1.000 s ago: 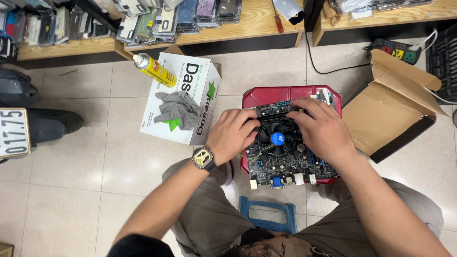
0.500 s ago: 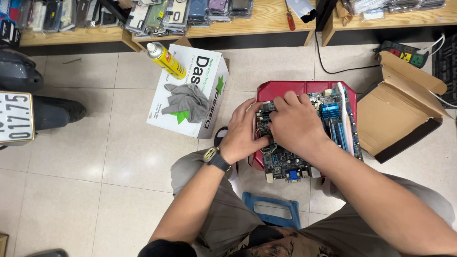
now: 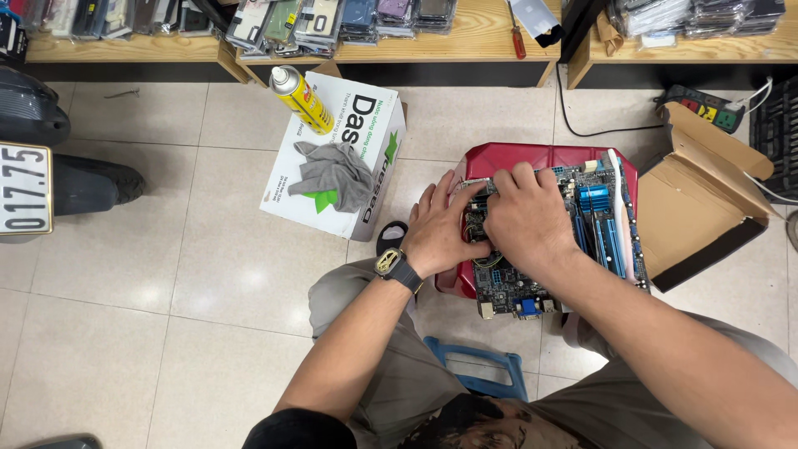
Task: The person removes a CPU cooler from a motherboard. They unplug the fan cable, detach the mounting clips, and lift the cooler off the board, placing it aside.
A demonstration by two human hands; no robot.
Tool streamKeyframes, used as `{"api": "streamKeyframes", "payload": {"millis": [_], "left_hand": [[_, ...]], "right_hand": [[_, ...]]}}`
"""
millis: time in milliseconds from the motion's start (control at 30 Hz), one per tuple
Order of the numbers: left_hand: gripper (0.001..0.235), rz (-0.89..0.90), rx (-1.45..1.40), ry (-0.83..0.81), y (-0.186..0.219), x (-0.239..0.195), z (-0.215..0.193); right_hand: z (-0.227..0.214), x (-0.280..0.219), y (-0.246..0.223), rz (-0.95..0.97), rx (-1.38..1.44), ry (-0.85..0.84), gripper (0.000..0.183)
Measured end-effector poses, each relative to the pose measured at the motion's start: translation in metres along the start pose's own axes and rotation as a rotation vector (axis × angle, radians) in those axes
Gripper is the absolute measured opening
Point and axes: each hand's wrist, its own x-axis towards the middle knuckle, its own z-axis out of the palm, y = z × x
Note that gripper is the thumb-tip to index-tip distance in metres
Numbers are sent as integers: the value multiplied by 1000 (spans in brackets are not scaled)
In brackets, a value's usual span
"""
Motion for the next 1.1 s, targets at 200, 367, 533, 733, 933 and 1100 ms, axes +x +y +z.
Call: {"api": "streamKeyframes", "payload": {"millis": [200, 367, 533, 733, 933, 1100], "left_hand": [[117, -25, -14, 2, 1, 2, 2], [115, -9, -81, -15, -1, 6, 0], [116, 31, -94, 11, -2, 6, 5], [112, 136, -65, 89, 1, 5, 7], [116, 133, -46, 78, 4, 7, 4], [115, 109, -73, 47, 5, 5, 1]], "right_hand": [[-13, 2, 8, 52, -34, 13, 18], [-2, -8, 21, 112, 68, -81, 29], [-15, -8, 37, 121, 212, -130, 27], [-41, -29, 106, 453, 488, -199, 31], [-30, -46, 124, 548, 445, -475, 34], [-11, -54, 122, -85, 207, -224, 27]]}}
